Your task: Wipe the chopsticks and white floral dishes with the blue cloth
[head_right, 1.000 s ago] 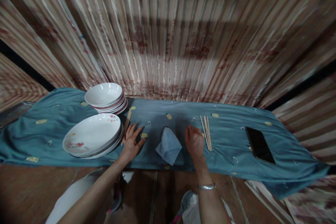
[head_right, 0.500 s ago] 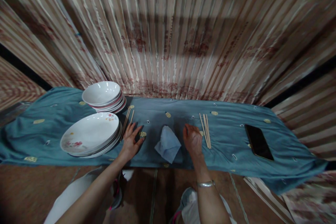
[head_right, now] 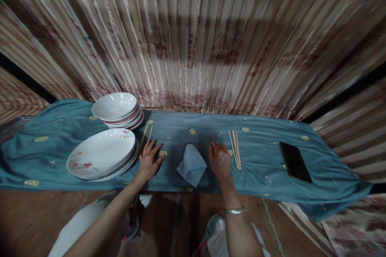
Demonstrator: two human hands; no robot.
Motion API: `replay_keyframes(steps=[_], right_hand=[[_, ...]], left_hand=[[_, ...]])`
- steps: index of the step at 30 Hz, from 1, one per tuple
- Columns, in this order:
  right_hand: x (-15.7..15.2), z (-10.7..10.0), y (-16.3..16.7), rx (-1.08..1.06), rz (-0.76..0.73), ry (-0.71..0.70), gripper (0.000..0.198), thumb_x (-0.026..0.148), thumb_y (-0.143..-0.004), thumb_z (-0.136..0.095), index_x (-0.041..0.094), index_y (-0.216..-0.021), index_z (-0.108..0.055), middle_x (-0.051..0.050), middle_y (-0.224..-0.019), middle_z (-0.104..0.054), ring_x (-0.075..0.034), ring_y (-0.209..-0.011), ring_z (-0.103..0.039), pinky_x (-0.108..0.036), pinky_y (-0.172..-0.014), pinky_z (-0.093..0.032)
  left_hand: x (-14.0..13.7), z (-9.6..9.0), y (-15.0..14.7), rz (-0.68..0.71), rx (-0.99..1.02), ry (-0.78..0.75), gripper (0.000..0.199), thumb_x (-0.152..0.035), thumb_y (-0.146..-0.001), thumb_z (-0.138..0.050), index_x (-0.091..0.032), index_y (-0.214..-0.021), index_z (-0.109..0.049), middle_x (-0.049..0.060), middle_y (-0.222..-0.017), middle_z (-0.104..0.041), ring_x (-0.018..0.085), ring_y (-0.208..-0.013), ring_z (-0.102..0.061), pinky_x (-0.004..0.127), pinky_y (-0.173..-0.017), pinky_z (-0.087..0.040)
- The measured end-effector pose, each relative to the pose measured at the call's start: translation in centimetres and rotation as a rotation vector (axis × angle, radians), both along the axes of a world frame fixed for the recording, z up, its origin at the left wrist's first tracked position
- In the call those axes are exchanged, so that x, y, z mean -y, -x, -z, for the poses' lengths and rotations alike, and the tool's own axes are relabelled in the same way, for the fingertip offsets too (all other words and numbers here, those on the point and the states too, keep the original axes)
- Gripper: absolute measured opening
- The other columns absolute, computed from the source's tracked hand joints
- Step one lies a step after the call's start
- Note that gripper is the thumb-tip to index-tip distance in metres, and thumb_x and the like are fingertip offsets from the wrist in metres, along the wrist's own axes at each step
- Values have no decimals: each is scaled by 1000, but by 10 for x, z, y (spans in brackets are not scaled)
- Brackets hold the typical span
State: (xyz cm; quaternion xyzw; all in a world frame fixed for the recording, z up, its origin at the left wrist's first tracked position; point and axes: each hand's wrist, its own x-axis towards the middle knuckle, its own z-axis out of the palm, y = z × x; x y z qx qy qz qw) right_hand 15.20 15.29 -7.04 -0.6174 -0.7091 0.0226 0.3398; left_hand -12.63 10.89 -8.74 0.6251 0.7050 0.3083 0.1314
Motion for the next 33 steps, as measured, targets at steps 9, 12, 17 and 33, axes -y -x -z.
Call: replay_keyframes(steps=[9,12,17,33], right_hand=[[-3,5,-2,3,-26,-74,32,27,-92,-40,13,-95,-69,-16,-89,-72,-24,-80,-65,-37,-76,-50],[-4,5,1,15,-34,-83,33,27,-92,-39,13,-94,-69,-16,-88,-72,-24,-81,-66,-37,-78,-50],[-2,4,8,-3,-58,-77,32,30,-93,-40,15,-94,-68,-14,-87,-72,-22,-80,-66,-37,-79,-50],[30,-7,34,48,-412,127,48,46,-80,-65,17,-119,-61,-14,-126,-59,-29,-113,-57,-44,-97,-47]], left_hand=[[4,2,1,104,-58,-164,41,-26,-81,-58,-20,-122,-60,13,-144,-45,30,-139,-30,53,-111,-27],[3,6,6,12,-46,-101,47,-24,-79,-60,-17,-126,-57,16,-146,-40,35,-140,-25,56,-109,-29],[1,16,14,17,4,-88,54,-17,-78,-56,-14,-131,-52,19,-149,-34,35,-139,-30,53,-109,-31],[-2,15,20,108,125,-77,54,-10,-72,-50,-13,-126,-56,14,-134,-51,26,-125,-49,41,-106,-41]])
